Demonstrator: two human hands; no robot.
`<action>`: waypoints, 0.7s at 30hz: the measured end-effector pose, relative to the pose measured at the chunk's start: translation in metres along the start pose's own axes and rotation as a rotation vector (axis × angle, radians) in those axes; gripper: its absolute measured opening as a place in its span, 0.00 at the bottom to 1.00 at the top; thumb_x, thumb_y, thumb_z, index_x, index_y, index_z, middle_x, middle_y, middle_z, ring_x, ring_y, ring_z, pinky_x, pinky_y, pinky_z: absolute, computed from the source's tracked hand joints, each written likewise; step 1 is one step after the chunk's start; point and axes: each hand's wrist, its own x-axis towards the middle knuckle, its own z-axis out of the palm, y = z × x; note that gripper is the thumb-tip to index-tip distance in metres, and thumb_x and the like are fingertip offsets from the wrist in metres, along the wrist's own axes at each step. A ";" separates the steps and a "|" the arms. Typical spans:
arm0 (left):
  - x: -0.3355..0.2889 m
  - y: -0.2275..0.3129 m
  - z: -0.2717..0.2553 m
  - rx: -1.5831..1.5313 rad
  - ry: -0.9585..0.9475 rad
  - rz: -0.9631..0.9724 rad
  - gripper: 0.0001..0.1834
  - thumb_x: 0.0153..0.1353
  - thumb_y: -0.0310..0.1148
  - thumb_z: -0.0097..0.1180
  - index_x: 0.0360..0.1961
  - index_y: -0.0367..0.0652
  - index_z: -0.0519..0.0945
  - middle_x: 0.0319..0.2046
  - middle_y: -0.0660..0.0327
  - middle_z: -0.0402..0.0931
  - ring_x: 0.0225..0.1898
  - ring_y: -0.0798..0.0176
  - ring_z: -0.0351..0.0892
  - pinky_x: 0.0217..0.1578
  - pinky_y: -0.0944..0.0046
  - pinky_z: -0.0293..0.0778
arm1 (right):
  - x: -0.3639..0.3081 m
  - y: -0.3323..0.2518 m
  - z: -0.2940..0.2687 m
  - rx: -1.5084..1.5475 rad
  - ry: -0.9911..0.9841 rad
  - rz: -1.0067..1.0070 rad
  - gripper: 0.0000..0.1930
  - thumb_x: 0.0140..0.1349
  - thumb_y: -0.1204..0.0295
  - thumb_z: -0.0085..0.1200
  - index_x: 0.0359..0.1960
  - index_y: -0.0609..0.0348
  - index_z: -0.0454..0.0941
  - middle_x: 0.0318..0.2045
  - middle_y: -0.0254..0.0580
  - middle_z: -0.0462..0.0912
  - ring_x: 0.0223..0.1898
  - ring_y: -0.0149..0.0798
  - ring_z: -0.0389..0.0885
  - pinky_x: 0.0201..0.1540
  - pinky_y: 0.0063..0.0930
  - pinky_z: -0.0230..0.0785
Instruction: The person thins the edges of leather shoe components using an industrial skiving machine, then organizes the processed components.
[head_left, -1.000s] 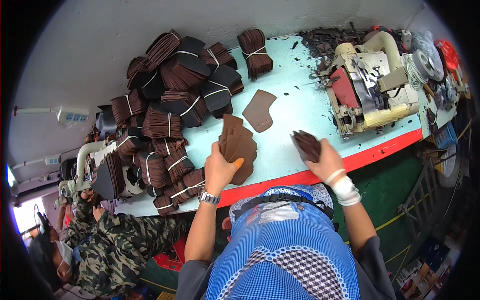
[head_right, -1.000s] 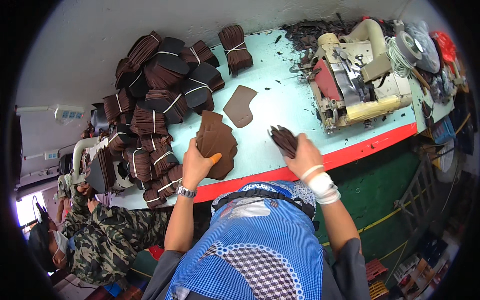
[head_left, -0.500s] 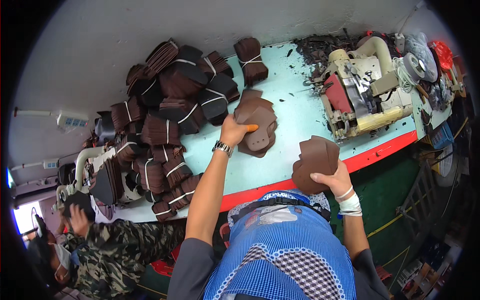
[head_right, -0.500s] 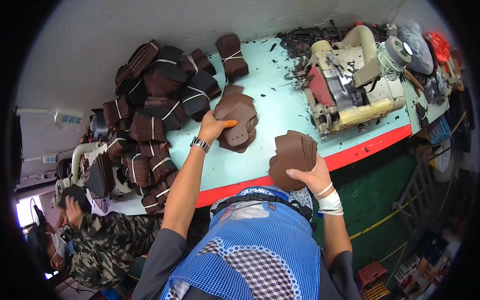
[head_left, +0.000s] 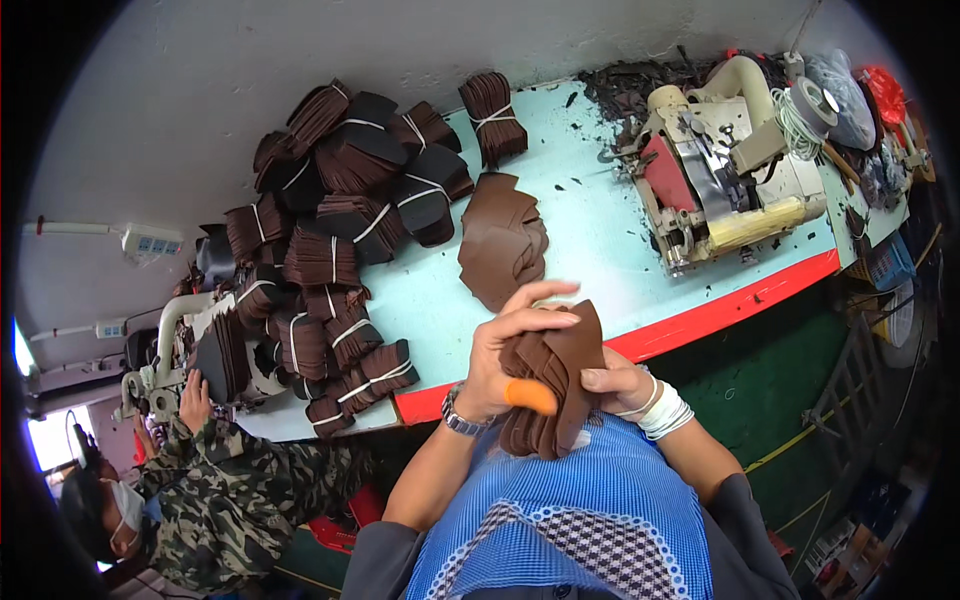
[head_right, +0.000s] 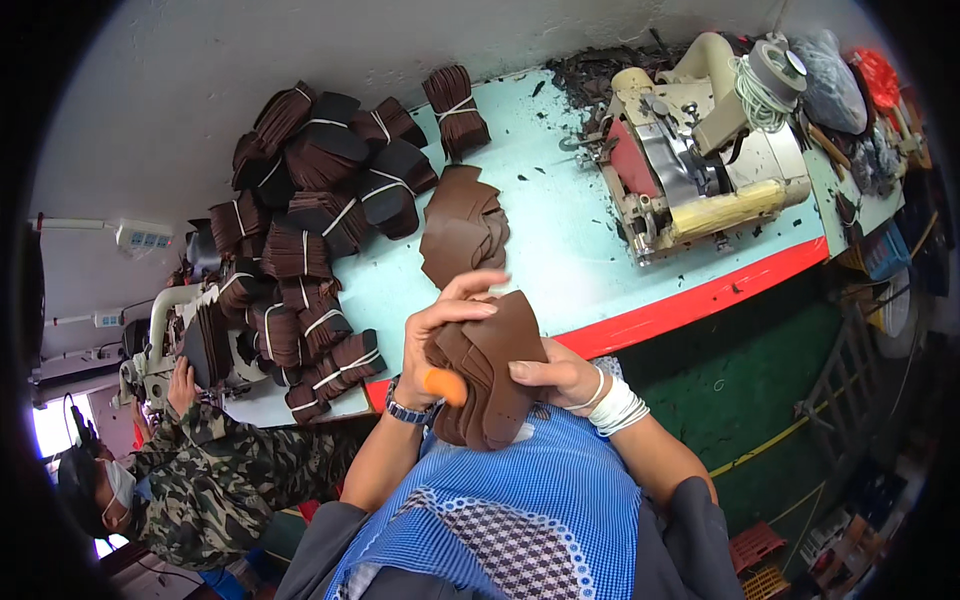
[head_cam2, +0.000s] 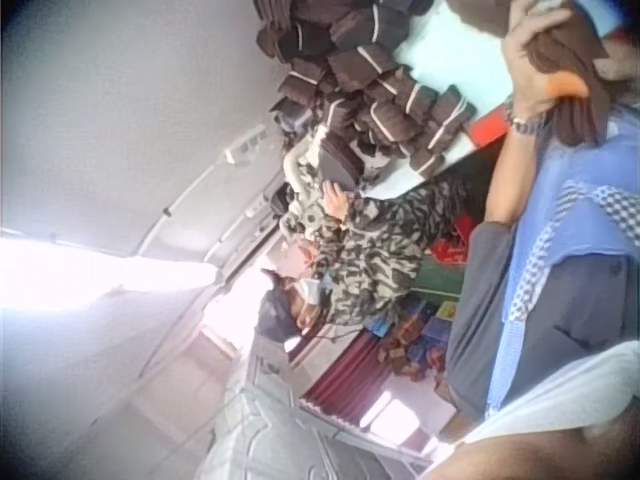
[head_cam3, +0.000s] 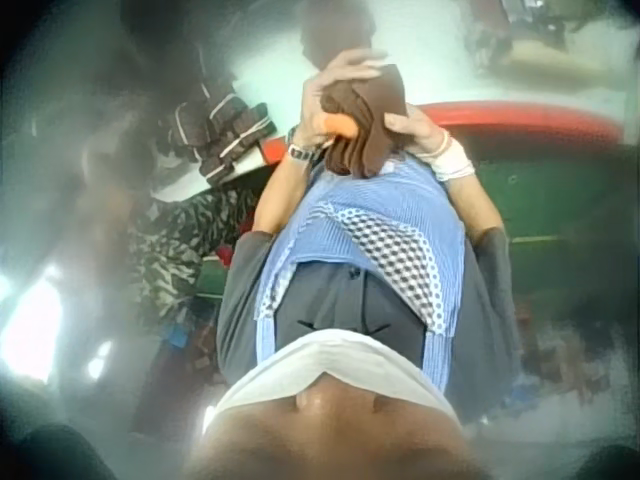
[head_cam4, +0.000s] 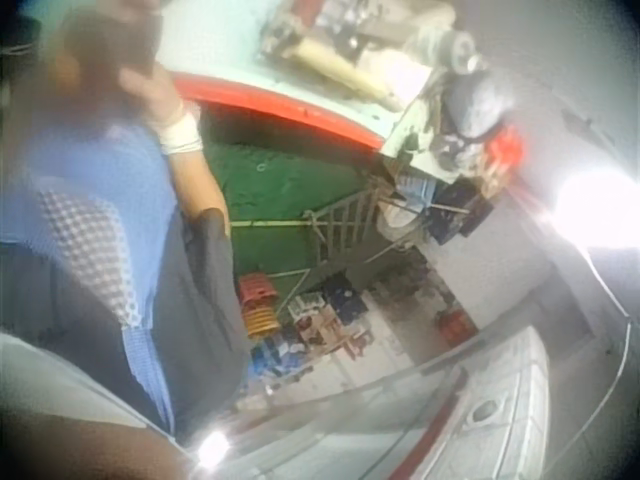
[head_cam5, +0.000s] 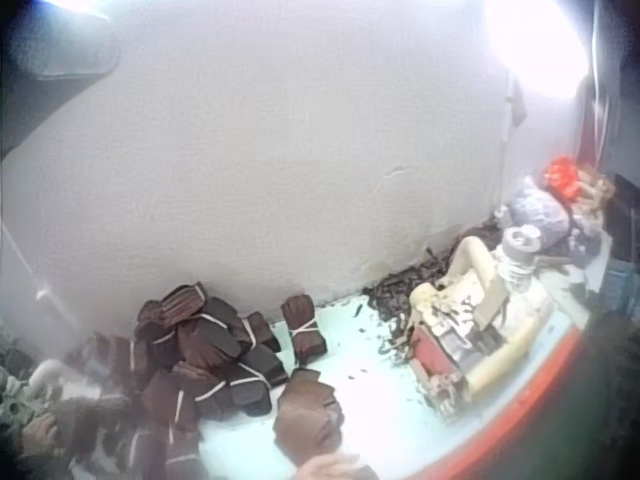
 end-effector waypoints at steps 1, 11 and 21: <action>0.002 0.004 0.017 -0.204 0.045 0.020 0.57 0.33 0.52 0.73 0.63 0.44 0.55 0.53 0.41 0.65 0.52 0.48 0.71 0.55 0.54 0.65 | 0.000 -0.002 0.001 0.045 -0.029 0.040 0.38 0.52 0.60 0.55 0.60 0.68 0.55 0.54 0.50 0.68 0.55 0.42 0.68 0.58 0.33 0.60; 0.030 -0.009 0.053 0.109 -0.094 0.383 0.34 0.45 0.36 0.67 0.55 0.46 0.70 0.55 0.37 0.61 0.52 0.38 0.69 0.50 0.45 0.69 | -0.042 -0.041 -0.026 0.239 -0.059 -0.074 0.31 0.63 0.65 0.44 0.63 0.68 0.49 0.56 0.48 0.64 0.58 0.40 0.65 0.61 0.34 0.55; 0.064 -0.020 0.126 0.052 0.111 0.245 0.23 0.42 0.35 0.69 0.41 0.39 0.80 0.52 0.38 0.66 0.51 0.43 0.71 0.50 0.49 0.70 | -0.094 -0.084 -0.070 0.305 -0.170 0.116 0.30 0.64 0.62 0.44 0.60 0.73 0.54 0.57 0.51 0.64 0.59 0.41 0.64 0.61 0.38 0.55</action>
